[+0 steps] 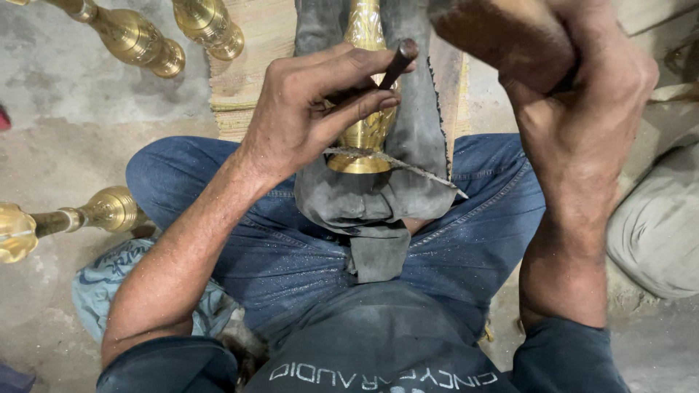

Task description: The person sits cross-legged on the floor with a brass vase held upright on a cloth pad on their lap. They hold a chisel against the vase surface and strike it with a wooden mallet, carving decorative patterns and rotating the vase to work new areas.

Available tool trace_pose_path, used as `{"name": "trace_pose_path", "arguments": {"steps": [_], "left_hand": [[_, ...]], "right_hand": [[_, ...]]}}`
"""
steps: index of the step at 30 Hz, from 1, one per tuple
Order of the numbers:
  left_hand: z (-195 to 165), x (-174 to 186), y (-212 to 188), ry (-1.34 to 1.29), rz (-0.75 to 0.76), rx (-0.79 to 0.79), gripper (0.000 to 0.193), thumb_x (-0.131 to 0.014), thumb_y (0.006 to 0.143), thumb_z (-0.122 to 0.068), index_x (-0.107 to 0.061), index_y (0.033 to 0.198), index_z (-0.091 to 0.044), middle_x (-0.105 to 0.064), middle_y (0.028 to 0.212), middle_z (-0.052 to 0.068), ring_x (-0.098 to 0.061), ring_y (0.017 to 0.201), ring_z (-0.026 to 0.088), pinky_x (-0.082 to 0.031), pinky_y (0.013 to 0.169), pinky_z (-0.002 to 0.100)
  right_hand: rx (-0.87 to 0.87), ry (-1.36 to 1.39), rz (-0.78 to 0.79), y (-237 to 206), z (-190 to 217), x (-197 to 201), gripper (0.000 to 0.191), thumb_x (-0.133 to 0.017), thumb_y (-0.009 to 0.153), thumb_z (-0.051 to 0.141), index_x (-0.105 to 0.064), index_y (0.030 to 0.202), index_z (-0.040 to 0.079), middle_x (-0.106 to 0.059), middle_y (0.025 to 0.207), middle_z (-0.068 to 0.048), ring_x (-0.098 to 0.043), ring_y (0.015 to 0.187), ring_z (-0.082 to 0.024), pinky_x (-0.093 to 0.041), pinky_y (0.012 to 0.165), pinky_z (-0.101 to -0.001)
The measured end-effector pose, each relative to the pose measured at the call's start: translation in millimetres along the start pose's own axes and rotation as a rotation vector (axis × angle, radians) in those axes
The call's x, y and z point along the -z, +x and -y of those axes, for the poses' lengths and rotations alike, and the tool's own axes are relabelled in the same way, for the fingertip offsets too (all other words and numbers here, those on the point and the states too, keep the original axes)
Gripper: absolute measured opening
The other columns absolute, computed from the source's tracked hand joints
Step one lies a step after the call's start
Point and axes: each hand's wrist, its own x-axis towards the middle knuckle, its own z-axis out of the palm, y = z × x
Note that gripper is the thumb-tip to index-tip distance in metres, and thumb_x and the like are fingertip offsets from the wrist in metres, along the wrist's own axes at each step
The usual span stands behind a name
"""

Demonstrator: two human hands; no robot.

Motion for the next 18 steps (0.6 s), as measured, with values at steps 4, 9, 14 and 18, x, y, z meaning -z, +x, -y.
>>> {"name": "trace_pose_path", "arguments": {"steps": [4,9,14,18], "left_hand": [[-2.7,0.0,-0.3,0.020,-0.011,0.031,0.034,-0.079,0.108,-0.011,-0.065,0.138,-0.004,-0.074,0.116,0.007,-0.079,0.102,0.016,-0.068,0.089,0.028],[-3.5,0.2,-1.2,-0.001,-0.004,0.075,0.032,-0.079,0.107,-0.008,-0.067,0.136,-0.004,-0.075,0.112,0.008,-0.080,0.101,0.016,-0.067,0.086,0.028],[-0.5,0.5,-2.1,0.071,-0.008,0.068,0.030,-0.080,0.105,-0.008,-0.068,0.132,-0.003,-0.075,0.110,0.009,-0.080,0.100,0.018,-0.066,0.085,0.030],[0.8,-2.3,-3.0,0.025,0.002,0.047,0.033,-0.079,0.107,-0.010,-0.066,0.137,-0.004,-0.075,0.115,0.008,-0.079,0.102,0.018,-0.069,0.088,0.028]], "right_hand": [[-0.080,0.026,-0.013,4.2,4.9,-0.9,0.030,-0.071,0.100,-0.011,-0.057,0.127,-0.009,-0.070,0.105,-0.021,-0.073,0.094,-0.028,-0.056,0.084,-0.0356],[0.003,-0.330,0.066,6.9,8.3,7.6,0.032,-0.082,0.090,-0.003,-0.063,0.115,-0.003,-0.070,0.095,-0.019,-0.070,0.086,-0.033,-0.054,0.079,-0.0399],[-0.001,-0.359,0.111,9.2,7.5,10.4,0.030,-0.077,0.089,-0.002,-0.062,0.114,-0.002,-0.068,0.096,-0.017,-0.068,0.088,-0.031,-0.053,0.081,-0.0401],[-0.026,-0.183,0.095,12.1,11.2,11.3,0.032,-0.078,0.093,-0.004,-0.057,0.117,-0.006,-0.067,0.097,-0.018,-0.068,0.088,-0.031,-0.054,0.081,-0.0393]]}}
